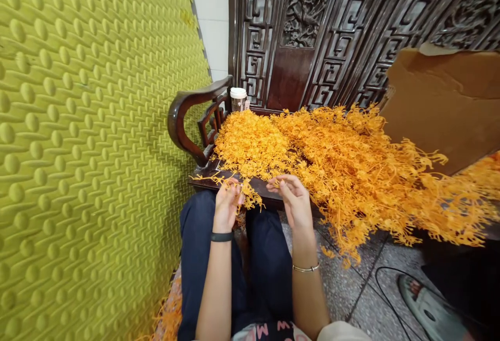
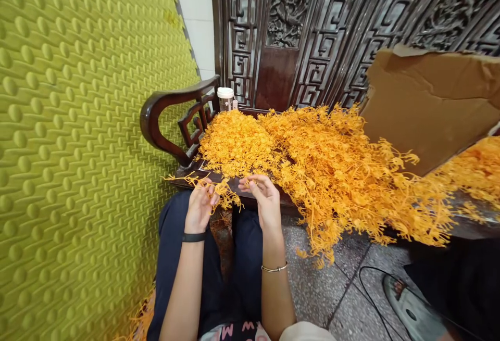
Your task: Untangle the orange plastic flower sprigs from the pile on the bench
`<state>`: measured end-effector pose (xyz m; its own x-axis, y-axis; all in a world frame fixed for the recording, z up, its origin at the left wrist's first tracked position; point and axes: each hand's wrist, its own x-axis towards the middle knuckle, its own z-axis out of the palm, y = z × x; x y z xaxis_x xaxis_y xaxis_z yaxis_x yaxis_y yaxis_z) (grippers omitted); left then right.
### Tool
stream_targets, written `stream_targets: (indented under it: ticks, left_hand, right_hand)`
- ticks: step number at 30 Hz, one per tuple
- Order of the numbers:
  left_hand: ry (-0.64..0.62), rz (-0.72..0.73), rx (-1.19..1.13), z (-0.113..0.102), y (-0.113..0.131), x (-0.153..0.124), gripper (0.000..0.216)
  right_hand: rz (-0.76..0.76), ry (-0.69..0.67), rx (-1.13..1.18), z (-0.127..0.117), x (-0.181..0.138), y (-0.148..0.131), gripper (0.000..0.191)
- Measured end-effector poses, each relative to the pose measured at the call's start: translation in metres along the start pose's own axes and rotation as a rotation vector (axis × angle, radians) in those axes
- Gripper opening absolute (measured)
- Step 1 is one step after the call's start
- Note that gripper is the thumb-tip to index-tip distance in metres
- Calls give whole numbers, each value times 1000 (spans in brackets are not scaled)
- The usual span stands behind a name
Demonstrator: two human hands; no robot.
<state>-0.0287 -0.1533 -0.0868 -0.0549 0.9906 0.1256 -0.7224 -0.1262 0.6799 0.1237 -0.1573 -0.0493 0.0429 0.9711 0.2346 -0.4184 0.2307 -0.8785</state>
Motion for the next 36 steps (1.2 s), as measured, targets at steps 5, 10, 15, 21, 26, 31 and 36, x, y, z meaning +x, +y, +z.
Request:
stream_targets:
  ticks: [5,10,15,21,26,31,36]
  left_hand:
    - [76,60,159,18,4,-7,23]
    - [90,69,193,27,5,-11,22]
    - [102,18,173,29,0,-18,23]
    - [95,18,238,32,-11,-21,24]
    - [98,8,404,33,-19,-21,27]
    - [95,91,580,31,-24,-21,24]
    - [-48,52,772,26,-22,-21,23]
  right_hand:
    - [-28,-65,-76,8,-4,2,14]
    - [-78,-135,-342,13,-9,6,16]
    - [-105,-106,-421,14,-15,16,19]
    - [-78,-101,-400,4,-14,19,17]
    - [-87,-82,-321,-2,-14,22,15]
    - [-63,-64,-243,-4,-16,23,13]
    - [-128,12,-324,-7,-16,18,12]
